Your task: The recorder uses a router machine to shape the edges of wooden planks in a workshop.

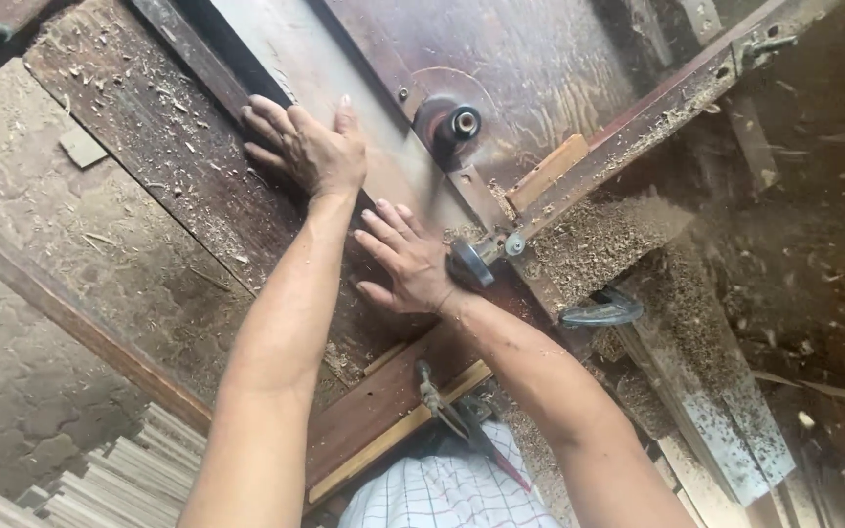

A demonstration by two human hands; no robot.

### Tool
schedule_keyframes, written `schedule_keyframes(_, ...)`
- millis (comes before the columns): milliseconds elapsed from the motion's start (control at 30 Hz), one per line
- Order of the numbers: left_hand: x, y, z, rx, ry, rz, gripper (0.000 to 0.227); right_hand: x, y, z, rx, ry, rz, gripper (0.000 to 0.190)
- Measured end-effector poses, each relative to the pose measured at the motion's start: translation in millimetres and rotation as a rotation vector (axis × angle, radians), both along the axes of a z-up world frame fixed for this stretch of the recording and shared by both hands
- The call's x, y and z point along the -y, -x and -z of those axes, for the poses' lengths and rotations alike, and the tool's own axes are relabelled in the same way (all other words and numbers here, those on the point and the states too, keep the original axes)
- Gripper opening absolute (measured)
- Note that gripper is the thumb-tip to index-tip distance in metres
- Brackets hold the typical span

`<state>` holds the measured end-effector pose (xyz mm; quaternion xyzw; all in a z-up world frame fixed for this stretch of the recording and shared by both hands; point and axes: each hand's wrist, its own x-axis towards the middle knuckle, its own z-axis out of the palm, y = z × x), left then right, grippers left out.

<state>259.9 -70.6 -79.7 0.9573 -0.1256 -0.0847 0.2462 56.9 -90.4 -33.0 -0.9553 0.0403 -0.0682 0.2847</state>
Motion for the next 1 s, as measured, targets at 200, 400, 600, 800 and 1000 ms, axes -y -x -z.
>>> schedule_keyframes(200, 3, -38, -3, -0.003, -0.044, -0.009, 0.085, 8, -36, -7, 0.0, 0.022, -0.015, 0.072)
schedule_keyframes(400, 9, -66, -7, -0.083, -0.088, -0.003, 0.086, 16, -62, -6, 0.034, 0.015, -0.031, 0.07)
schedule_keyframes(600, 11, -95, -1, -0.029, -0.086, 0.007, 0.088, 21, -91, -4, 0.019, -0.013, -0.041, 0.068)
schedule_keyframes(800, 16, -124, -30, -0.114, -0.135, -0.005, 0.088, 24, -136, 5, 0.077, -0.069, -0.045, 0.054)
schedule_keyframes(1000, -23, -127, -78, -0.2, -0.191, 0.064, 0.073, 0, -186, -32, -0.033, -0.163, -0.048, 0.032)
